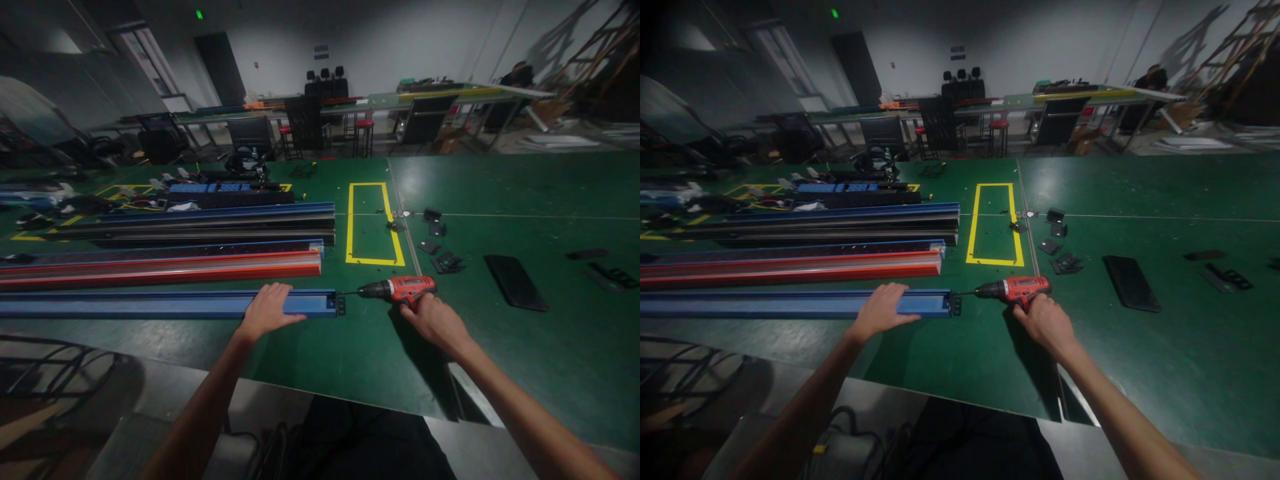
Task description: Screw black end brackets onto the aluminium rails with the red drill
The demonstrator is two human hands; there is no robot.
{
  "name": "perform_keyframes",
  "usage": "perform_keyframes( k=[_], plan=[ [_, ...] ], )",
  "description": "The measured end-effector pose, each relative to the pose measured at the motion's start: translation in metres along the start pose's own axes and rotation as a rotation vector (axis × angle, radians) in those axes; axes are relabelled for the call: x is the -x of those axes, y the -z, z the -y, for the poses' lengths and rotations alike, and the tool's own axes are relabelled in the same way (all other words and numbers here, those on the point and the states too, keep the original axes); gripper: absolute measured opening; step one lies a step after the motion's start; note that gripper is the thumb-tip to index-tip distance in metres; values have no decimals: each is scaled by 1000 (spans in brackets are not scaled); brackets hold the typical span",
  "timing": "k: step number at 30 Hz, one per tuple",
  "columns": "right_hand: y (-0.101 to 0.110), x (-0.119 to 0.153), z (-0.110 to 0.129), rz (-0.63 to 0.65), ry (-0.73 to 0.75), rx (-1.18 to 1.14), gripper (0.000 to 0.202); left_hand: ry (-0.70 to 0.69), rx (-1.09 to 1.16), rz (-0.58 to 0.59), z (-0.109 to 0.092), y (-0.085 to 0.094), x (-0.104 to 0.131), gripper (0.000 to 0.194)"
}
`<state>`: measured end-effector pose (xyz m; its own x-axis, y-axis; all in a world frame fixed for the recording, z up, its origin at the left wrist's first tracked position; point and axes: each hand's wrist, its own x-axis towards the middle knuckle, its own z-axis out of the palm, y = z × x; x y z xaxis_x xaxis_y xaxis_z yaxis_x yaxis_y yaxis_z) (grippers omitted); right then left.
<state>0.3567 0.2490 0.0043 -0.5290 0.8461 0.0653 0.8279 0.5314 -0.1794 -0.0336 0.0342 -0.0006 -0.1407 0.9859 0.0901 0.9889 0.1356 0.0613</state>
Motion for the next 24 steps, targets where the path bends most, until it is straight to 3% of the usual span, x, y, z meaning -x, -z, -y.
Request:
perform_keyframes(
  k=[3, 16, 24],
  plan=[
    [1, -1, 1, 66, -3, 59, 66, -1, -8, 8, -1, 1, 0, 92],
    [1, -4, -5, 131, 118, 147, 69, 13, -28, 15, -2, 2, -1, 90],
    [6, -1, 4, 101, 15, 102, 69, 29, 9, 20, -4, 4, -1, 90]
  ],
)
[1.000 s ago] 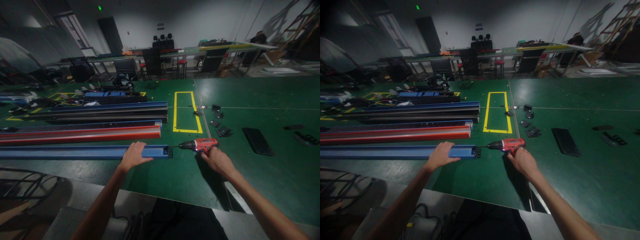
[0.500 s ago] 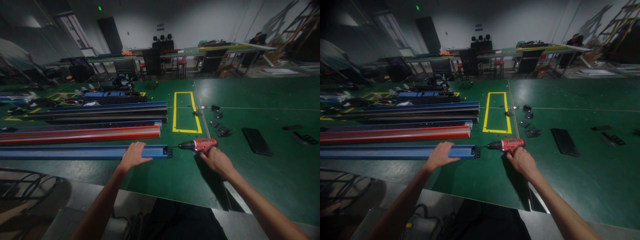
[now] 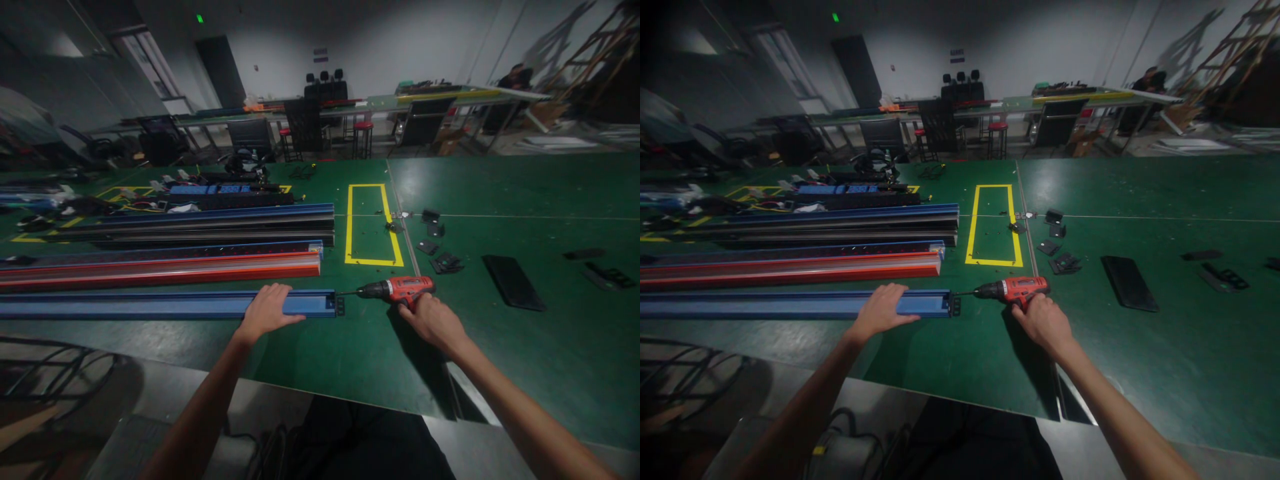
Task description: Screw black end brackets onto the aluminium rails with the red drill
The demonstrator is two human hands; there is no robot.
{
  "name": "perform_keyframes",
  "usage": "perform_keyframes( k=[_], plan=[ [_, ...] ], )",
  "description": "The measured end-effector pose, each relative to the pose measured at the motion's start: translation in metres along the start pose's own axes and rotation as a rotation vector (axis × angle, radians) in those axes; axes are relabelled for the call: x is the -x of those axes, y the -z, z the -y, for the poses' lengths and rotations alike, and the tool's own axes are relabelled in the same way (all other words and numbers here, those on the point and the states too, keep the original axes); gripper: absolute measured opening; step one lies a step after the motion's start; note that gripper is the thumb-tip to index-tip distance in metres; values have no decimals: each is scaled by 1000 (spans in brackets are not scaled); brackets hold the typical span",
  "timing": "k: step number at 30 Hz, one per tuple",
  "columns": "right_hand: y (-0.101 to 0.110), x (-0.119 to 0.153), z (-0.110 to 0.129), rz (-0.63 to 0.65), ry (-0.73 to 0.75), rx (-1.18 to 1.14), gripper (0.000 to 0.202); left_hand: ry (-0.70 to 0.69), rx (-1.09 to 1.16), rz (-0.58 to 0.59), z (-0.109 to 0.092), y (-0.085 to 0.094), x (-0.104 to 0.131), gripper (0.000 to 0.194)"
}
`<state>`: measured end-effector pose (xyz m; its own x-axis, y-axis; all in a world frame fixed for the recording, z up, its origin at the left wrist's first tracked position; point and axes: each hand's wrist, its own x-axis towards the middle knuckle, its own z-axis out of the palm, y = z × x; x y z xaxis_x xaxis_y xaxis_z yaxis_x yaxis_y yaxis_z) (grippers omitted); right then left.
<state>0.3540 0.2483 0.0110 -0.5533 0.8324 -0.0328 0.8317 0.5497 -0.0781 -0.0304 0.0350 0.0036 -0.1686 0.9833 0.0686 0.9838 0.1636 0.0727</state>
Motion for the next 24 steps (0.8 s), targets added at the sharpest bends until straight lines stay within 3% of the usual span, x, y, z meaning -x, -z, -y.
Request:
perform_keyframes(
  k=[12, 21, 24],
  plan=[
    [5, 1, 7, -3, -94, -74, 71, -21, -18, -25, 2, -2, 0, 88],
    [-7, 0, -4, -41, 103, 77, 65, -11, 0, -43, 2, -4, 1, 88],
    [-9, -2, -6, -37, 104, 76, 61, -10, -1, -37, 3, -4, 1, 88]
  ],
)
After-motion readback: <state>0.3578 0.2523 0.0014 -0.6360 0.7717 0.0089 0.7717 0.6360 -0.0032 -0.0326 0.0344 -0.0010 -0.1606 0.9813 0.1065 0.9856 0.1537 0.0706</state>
